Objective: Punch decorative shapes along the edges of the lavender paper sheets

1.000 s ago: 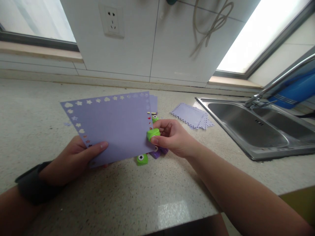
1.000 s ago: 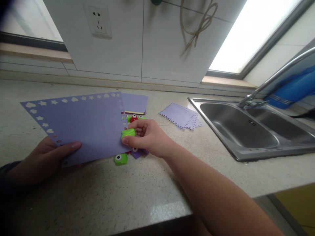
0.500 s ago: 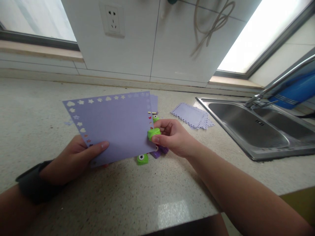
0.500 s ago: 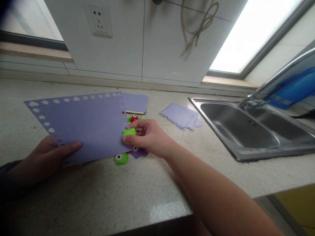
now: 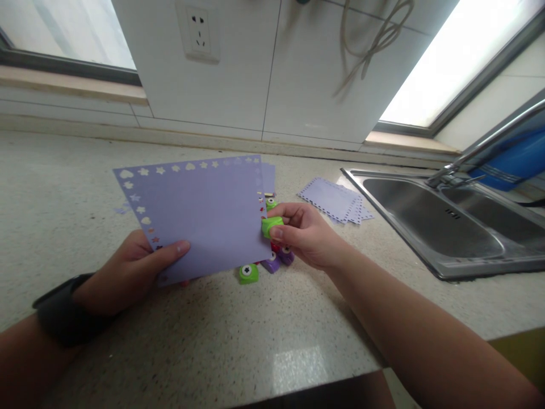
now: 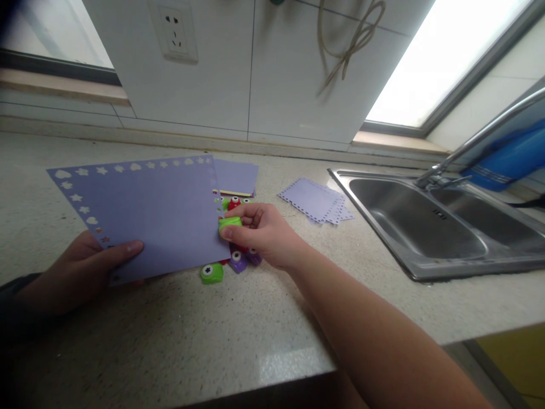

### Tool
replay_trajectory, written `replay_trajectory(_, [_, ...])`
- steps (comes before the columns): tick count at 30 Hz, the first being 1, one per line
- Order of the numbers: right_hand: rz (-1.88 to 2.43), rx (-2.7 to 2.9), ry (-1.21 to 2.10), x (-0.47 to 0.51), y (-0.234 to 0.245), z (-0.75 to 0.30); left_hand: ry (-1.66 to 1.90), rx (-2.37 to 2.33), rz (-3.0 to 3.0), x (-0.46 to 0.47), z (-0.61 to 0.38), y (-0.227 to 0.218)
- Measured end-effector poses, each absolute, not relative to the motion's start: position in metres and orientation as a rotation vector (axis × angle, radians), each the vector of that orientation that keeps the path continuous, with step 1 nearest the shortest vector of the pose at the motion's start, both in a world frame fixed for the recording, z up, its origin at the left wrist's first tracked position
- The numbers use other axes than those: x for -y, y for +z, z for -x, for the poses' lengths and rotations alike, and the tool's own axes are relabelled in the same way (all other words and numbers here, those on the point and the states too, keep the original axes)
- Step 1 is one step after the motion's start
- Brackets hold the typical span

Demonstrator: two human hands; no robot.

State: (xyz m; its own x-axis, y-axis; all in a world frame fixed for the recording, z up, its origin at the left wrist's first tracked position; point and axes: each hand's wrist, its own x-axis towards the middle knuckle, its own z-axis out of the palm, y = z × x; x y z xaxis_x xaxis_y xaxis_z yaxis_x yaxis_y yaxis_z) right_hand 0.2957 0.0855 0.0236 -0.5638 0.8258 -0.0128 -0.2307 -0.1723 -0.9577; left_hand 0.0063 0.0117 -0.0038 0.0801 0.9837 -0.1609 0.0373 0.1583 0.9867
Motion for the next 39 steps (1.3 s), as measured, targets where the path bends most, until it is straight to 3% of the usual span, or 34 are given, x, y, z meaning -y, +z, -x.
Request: replay_trajectory(39, [0.714, 1.381, 1.846, -0.0852, 0.0178, -0.2946, 0.943, -1.246, -1.257, -0.0109, 0.0001, -0.0105])
